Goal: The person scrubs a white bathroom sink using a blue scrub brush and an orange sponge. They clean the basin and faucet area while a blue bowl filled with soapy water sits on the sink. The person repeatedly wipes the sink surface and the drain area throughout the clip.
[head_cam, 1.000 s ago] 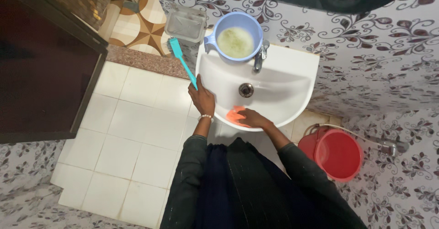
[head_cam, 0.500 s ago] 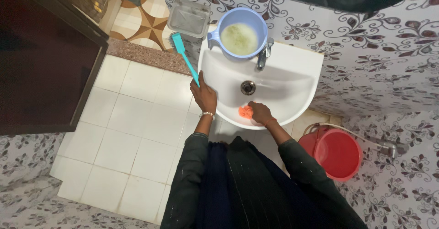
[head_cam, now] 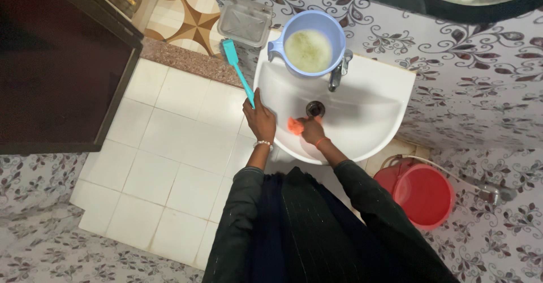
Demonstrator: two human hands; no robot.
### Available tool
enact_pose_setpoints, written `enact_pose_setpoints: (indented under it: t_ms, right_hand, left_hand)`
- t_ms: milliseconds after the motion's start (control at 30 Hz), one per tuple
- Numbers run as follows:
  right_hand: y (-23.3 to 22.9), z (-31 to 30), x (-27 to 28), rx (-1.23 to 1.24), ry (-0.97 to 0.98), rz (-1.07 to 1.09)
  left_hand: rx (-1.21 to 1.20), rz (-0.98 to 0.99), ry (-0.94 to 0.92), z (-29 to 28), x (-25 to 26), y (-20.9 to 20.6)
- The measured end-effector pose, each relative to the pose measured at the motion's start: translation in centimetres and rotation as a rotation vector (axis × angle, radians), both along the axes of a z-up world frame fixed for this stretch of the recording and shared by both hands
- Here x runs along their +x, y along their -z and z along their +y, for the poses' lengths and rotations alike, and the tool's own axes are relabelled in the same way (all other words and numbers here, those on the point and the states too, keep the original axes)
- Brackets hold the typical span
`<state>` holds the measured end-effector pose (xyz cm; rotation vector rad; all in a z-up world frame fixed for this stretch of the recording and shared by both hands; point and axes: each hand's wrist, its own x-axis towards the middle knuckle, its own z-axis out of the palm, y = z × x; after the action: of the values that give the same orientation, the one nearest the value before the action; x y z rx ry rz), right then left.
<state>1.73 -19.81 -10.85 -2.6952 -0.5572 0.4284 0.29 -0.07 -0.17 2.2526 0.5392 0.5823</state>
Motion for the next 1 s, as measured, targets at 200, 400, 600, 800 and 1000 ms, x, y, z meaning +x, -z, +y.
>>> enact_pose_setpoints:
  t_ms: [200,400,600,800,1000]
  right_hand:
    - [-0.4,4.1,0.6,0.356,-0.161,0.218]
    - [-4.2,4.8,-1.8,0.475,-0.031,0.413]
    - [-6.7,2.8,-5.2,0.419,0.0,0.303]
    - [-4.1,-3.8,-6.3,0.101,-0.041,0.32]
    - [-2.9,-9.6,-5.6,-0.179,0.065,0.314]
  left_hand:
    - [-0.03,-0.003,0.02,0.0,-0.3,-0.5]
    - [0.001,-0.021,0.017,0.1,-0.1,-0.1]
    - [0.022,-0.022,0.015,0.2,0.0,0.4]
    - [0.045,0.009,0.015,0.2,0.0,0.2]
    - [0.067,0.014,0.01,0.1,-0.1,0.0]
